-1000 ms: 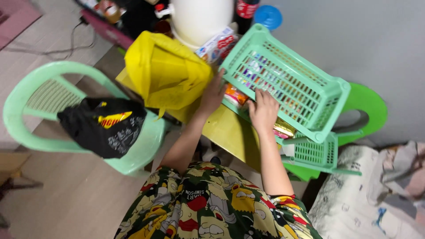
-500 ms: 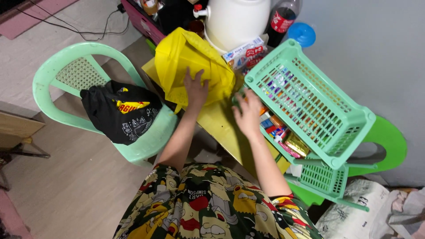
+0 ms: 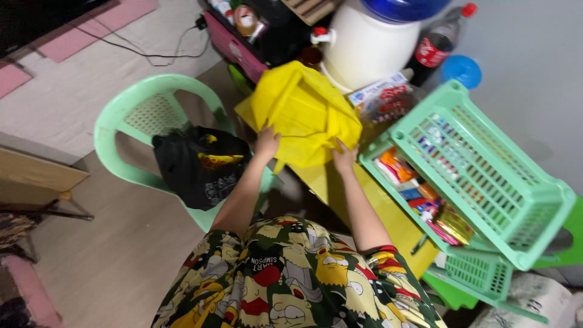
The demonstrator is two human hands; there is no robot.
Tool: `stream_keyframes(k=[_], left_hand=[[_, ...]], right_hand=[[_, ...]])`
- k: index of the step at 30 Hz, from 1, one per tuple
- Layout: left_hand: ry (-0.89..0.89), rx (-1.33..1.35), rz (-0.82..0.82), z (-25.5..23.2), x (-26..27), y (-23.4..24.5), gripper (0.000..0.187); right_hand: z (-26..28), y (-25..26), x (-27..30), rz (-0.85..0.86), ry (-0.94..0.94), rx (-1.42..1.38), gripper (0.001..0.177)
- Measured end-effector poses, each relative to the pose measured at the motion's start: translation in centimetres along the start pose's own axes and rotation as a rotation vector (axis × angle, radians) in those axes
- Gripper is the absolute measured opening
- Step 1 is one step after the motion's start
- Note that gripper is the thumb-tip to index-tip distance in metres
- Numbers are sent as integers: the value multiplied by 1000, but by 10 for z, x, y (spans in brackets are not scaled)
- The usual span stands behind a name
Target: Organizing snacks and packing them into a black backpack.
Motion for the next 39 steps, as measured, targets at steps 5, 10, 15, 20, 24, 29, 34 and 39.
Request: stream_keyframes(k=[5,10,15,20,24,29,34,39], left_hand=[[36,211,51,0,7,50,54],[88,343,144,-27,8,120,61],[-14,569,-3,-54,11,187,82],[267,926,-232,1,13,204,58],[121,659,-650,72,29,250,42],[152,508,-886,80,55,354,44],[154,274,-939,84,81,410,41],[146,-63,-882,85,99,441,63]], right_hand=[[-66,-57,-27,-49,-276,-442,56],[44,-59,-5,-137,121,-577,39],[245,-92,74,143,658,-439,32],[371,-85,142,402,869,-427,24],[370,-122,150,545,684,-503,14],[327,-201,119,520,437,-456,17],[316,-276,111,673,614,-242,56],[310,-345,113,961,214,50,93]])
Point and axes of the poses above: each hand's wrist, its own x-axis away from the middle knuckle, its own y-axis out of the back of the hand, z = x × y, the point moved 6 cm from there along -x, towards the middle knuckle, and after that the axes turned 6 degrees about -x, right-handed, at the moved point
